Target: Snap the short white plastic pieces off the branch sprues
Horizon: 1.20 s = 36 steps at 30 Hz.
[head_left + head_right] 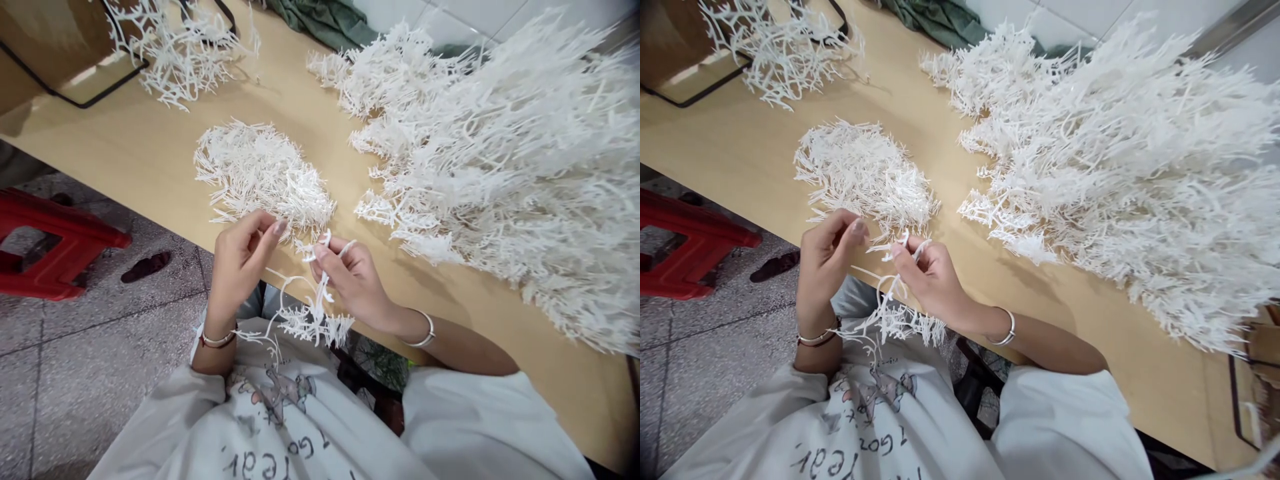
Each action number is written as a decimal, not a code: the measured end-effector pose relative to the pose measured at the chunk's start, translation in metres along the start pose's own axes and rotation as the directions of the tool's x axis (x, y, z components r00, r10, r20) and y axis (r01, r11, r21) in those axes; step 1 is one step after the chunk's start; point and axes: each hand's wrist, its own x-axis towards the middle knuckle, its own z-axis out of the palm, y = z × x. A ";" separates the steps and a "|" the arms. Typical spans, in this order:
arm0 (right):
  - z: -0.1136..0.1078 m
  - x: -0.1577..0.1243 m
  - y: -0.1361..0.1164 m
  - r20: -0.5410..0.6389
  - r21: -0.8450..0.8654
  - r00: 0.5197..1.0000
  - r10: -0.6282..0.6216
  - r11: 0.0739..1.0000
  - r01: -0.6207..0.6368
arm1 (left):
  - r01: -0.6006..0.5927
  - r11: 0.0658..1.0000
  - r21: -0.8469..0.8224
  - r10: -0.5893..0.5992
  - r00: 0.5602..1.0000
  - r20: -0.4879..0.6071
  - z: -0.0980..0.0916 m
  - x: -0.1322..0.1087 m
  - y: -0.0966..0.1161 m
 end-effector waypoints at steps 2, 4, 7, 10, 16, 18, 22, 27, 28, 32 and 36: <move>0.001 0.000 -0.001 0.003 -0.058 0.999 -0.041 0.997 0.041 | -0.087 0.991 -0.099 0.096 0.991 0.088 -0.002 -0.005 0.006; 0.002 -0.001 -0.002 0.005 -0.112 0.996 -0.084 0.990 0.084 | -0.155 0.977 -0.147 0.178 0.971 0.162 -0.002 -0.009 0.010; 0.003 -0.001 -0.003 0.011 -0.152 0.996 -0.093 0.984 0.094 | -0.195 0.965 -0.177 0.227 0.956 0.186 -0.001 -0.013 0.012; 0.003 -0.002 -0.003 0.056 -0.124 0.989 -0.138 0.982 0.144 | -0.111 0.943 -0.315 0.171 0.971 0.170 -0.001 -0.017 0.009; 0.004 -0.007 0.003 0.210 0.101 0.933 -0.294 0.955 0.278 | 0.362 0.513 -0.779 -0.082 0.924 0.375 0.002 -0.022 0.013; 0.004 -0.008 0.003 0.208 0.101 0.912 -0.353 0.935 0.339 | 0.459 0.375 -0.805 -0.099 0.883 0.458 0.004 -0.022 0.018; 0.003 -0.010 -0.001 0.204 0.052 0.858 -0.471 0.881 0.471 | 0.645 0.143 -0.750 -0.092 0.764 0.639 0.007 -0.019 0.026; 0.000 -0.012 -0.003 0.165 0.125 0.796 -0.583 0.813 0.569 | 0.577 -0.069 -0.814 -0.227 0.785 0.576 -0.004 0.001 0.023; 0.000 -0.012 -0.002 0.159 0.144 0.807 -0.568 0.822 0.551 | 0.523 -0.034 -0.852 -0.266 0.817 0.512 -0.007 0.006 0.020; -0.001 -0.006 0.003 0.087 0.207 0.925 -0.369 0.915 0.346 | 0.332 0.501 -0.799 -0.211 0.942 0.259 -0.009 0.018 0.008; 0.000 0.004 0.006 -0.041 0.228 0.965 -0.258 0.938 0.261 | 0.179 0.955 -0.238 -0.158 0.982 0.103 0.001 0.024 -0.004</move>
